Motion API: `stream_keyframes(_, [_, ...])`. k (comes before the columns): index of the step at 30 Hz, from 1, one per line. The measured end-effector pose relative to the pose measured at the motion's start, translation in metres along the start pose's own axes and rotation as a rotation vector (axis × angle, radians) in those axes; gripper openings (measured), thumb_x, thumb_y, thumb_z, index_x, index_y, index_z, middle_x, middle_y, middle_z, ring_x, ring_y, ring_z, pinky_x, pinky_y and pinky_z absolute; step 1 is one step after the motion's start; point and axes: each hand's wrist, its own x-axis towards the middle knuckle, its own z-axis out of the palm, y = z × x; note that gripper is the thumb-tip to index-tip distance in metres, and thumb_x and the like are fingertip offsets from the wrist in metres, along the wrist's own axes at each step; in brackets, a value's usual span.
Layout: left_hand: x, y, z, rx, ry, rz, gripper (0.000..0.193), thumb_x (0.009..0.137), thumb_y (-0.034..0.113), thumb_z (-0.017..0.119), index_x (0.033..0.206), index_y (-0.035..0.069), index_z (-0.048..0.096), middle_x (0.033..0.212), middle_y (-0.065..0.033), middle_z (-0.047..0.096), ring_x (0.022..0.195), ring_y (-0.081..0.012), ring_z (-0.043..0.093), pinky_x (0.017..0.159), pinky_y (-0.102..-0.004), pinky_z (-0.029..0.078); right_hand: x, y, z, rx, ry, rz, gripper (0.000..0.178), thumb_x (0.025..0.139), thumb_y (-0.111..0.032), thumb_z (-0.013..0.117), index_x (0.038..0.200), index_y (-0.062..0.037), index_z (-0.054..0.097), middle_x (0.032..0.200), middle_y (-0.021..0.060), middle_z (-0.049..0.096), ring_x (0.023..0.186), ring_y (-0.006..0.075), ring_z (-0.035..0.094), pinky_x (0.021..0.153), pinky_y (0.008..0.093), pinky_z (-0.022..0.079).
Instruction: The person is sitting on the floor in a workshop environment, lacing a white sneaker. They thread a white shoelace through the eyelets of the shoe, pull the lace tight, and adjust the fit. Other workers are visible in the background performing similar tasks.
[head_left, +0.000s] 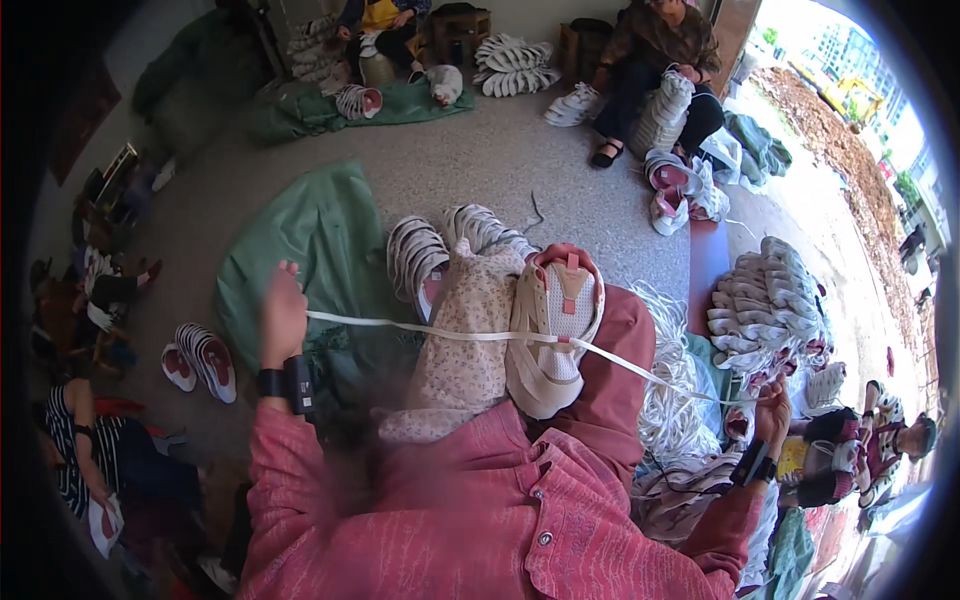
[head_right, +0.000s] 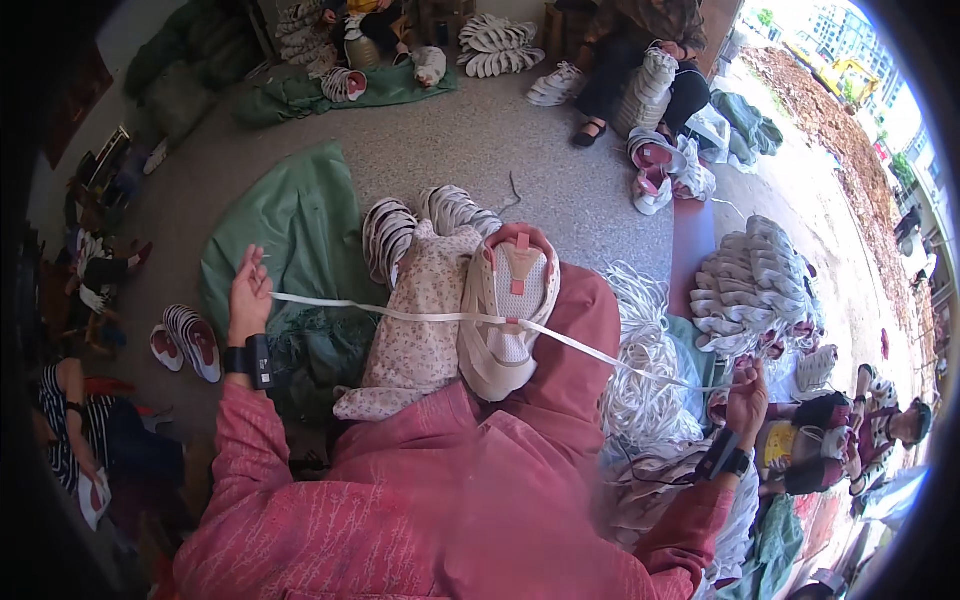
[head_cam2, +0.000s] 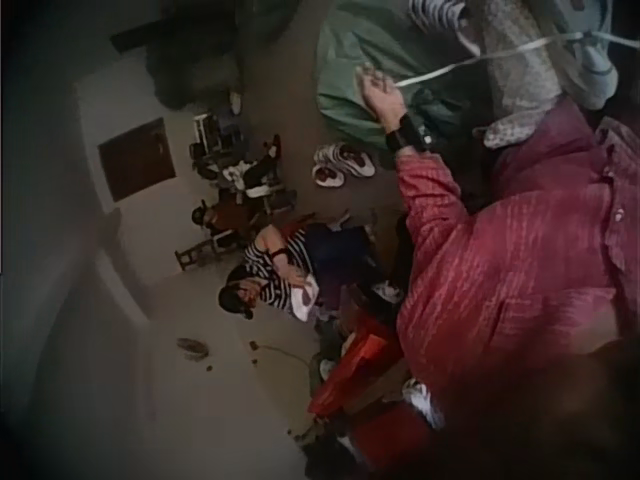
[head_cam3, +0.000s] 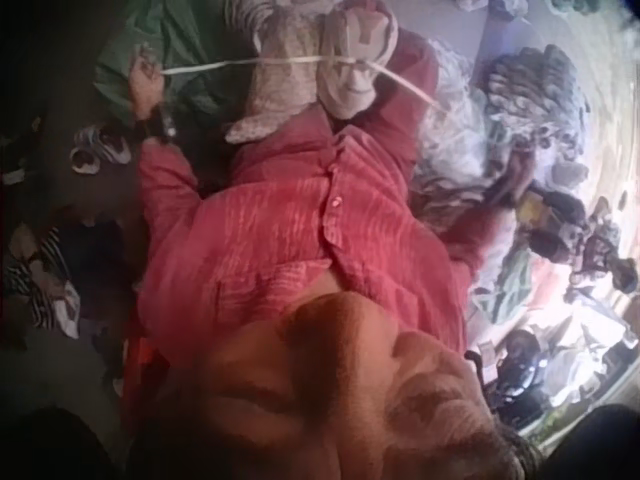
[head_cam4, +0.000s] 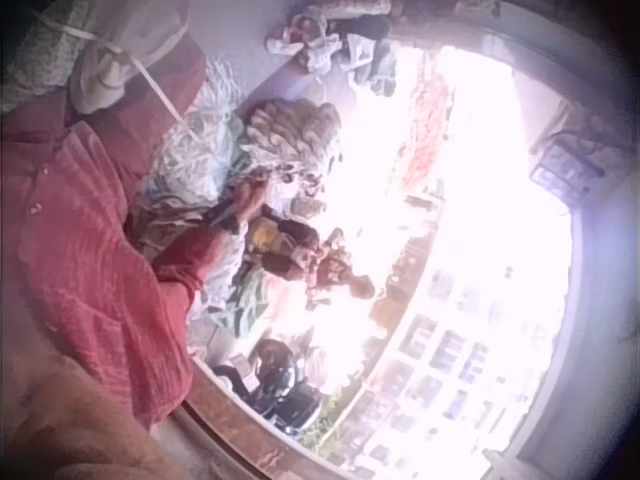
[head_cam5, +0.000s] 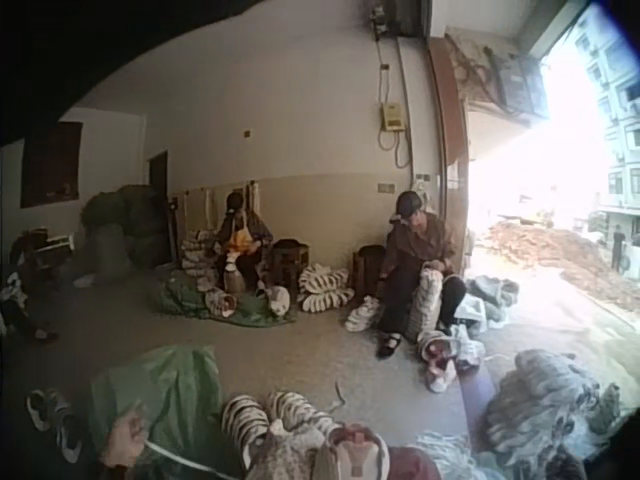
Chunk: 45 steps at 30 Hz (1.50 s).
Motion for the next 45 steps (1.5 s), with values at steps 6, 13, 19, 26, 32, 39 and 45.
stream_keyframes(6, [0.013, 0.026, -0.086, -0.219, 0.143, -0.026, 0.036, 0.103, 0.001, 0.046, 0.138, 0.001, 0.049, 0.138, -0.0075, 0.058, 0.118, -0.0148, 0.060, 0.072, -0.0235, 0.047, -0.029, -0.076, -0.098, 0.118, 0.251, -0.122, 0.031, 0.099, -0.001, 0.056, 0.130, -0.0027, 0.056, 0.096, 0.0062, 0.061, 0.076, 0.0143, 0.052, 0.068, 0.0270, 0.045])
stream_keyframes(13, [0.040, 0.027, -0.182, -0.496, -0.052, -0.102, 0.034, 0.104, 0.000, 0.039, 0.136, -0.001, 0.052, 0.130, -0.0083, 0.063, 0.109, -0.0131, 0.062, 0.074, -0.0242, 0.048, -0.076, -0.107, -0.131, -0.018, 0.194, -0.136, 0.028, 0.098, 0.002, 0.054, 0.125, -0.0030, 0.055, 0.093, 0.0033, 0.058, 0.072, 0.0145, 0.050, 0.068, 0.0244, 0.043])
stream_keyframes(19, [0.010, 0.077, -0.227, -0.339, 0.120, 0.069, 0.032, 0.106, 0.006, 0.040, 0.133, -0.002, 0.054, 0.116, -0.0089, 0.070, 0.086, -0.0105, 0.063, 0.060, -0.0231, 0.045, -0.041, -0.077, -0.099, 0.214, 0.054, 0.236, 0.012, 0.104, -0.005, 0.042, 0.103, -0.0119, 0.051, 0.076, -0.0032, 0.036, 0.067, 0.0090, 0.031, 0.042, 0.0202, 0.031])
stream_keyframes(26, [-0.035, 0.081, -0.240, -0.263, 0.350, 0.093, 0.031, 0.105, 0.006, 0.039, 0.131, -0.002, 0.054, 0.104, -0.0082, 0.070, 0.068, -0.0128, 0.058, 0.049, -0.0241, 0.039, 0.002, -0.079, -0.098, -0.298, 0.366, -0.071, 0.016, 0.105, -0.019, 0.052, 0.118, -0.0099, 0.055, 0.073, -0.0086, 0.038, 0.055, 0.0036, 0.033, 0.035, 0.0163, 0.022])
stream_keyframes(32, [-0.055, 0.007, -0.228, -0.352, 0.470, -0.039, 0.026, 0.106, 0.016, 0.048, 0.127, 0.003, 0.056, 0.090, -0.0013, 0.066, 0.060, -0.0106, 0.051, 0.042, -0.0237, 0.034, -0.017, -0.159, -0.103, -0.360, 0.221, -0.065, 0.015, 0.105, -0.020, 0.053, 0.113, -0.0111, 0.062, 0.071, -0.0082, 0.047, 0.055, 0.0020, 0.037, 0.036, 0.0177, 0.022])
stream_keyframes(39, [-0.024, 0.066, -0.105, 0.027, 0.309, 0.128, 0.024, 0.103, 0.030, 0.058, 0.110, 0.008, 0.062, 0.059, 0.0055, 0.035, 0.044, -0.0059, 0.027, 0.038, -0.0250, 0.021, -0.007, -0.001, -0.015, -0.603, 0.347, 0.104, 0.015, 0.098, -0.020, 0.065, 0.105, -0.0061, 0.066, 0.074, -0.0033, 0.063, 0.050, 0.0020, 0.039, 0.040, 0.0194, 0.026])
stream_keyframes(45, [-0.087, -0.006, 0.183, 0.663, -0.379, 0.043, 0.016, 0.100, 0.018, 0.060, 0.092, 0.005, 0.066, 0.071, 0.0043, 0.054, 0.061, -0.0042, 0.050, 0.056, -0.0192, 0.040, -0.026, 0.145, 0.195, -1.374, -0.285, -0.206, 0.013, 0.090, -0.012, 0.072, 0.099, -0.0028, 0.072, 0.080, 0.0041, 0.069, 0.069, 0.0141, 0.062, 0.063, 0.0281, 0.049])
